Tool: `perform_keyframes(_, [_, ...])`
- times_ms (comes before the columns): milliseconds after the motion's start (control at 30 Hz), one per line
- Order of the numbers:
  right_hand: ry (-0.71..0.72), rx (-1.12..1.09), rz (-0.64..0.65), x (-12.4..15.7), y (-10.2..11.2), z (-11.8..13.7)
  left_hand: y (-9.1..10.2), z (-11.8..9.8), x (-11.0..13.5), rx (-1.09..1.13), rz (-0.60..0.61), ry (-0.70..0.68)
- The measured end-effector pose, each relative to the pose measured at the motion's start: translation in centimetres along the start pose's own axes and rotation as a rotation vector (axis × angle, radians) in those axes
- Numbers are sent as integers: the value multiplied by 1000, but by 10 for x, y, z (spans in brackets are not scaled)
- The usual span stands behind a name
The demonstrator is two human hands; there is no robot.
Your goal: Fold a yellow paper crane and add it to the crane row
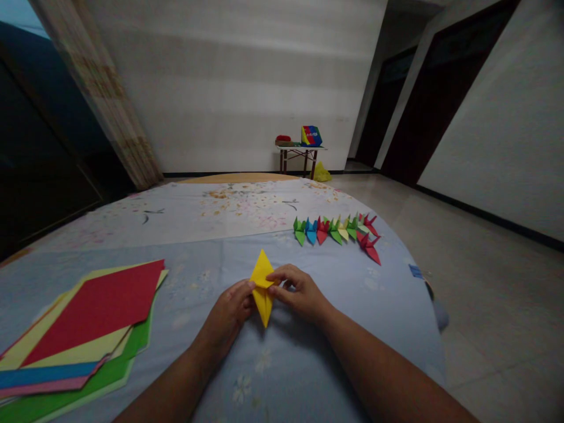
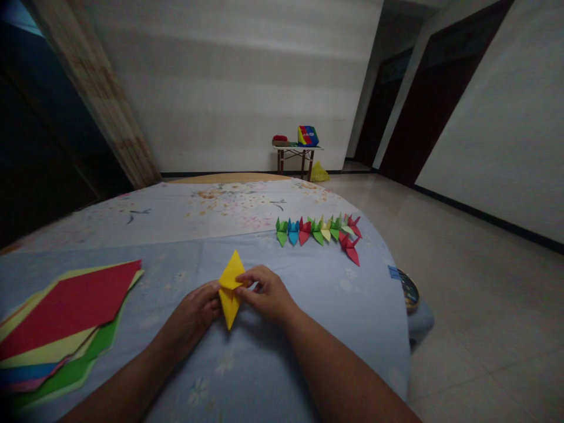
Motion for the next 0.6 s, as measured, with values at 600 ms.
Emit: perform_keyframes(600, [-270, -330, -109, 0, -6, -17, -10, 1, 7, -331, -57, -22])
Point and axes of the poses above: each hand's wrist, its own x-axis away from the middle knuckle, its own y-axis out of the back of the hand, z = x × y, the point moved 6 cm from there along -x, towards the middle knuckle, and after that the axes turned 6 degrees about -x, right-handed, at the moved point
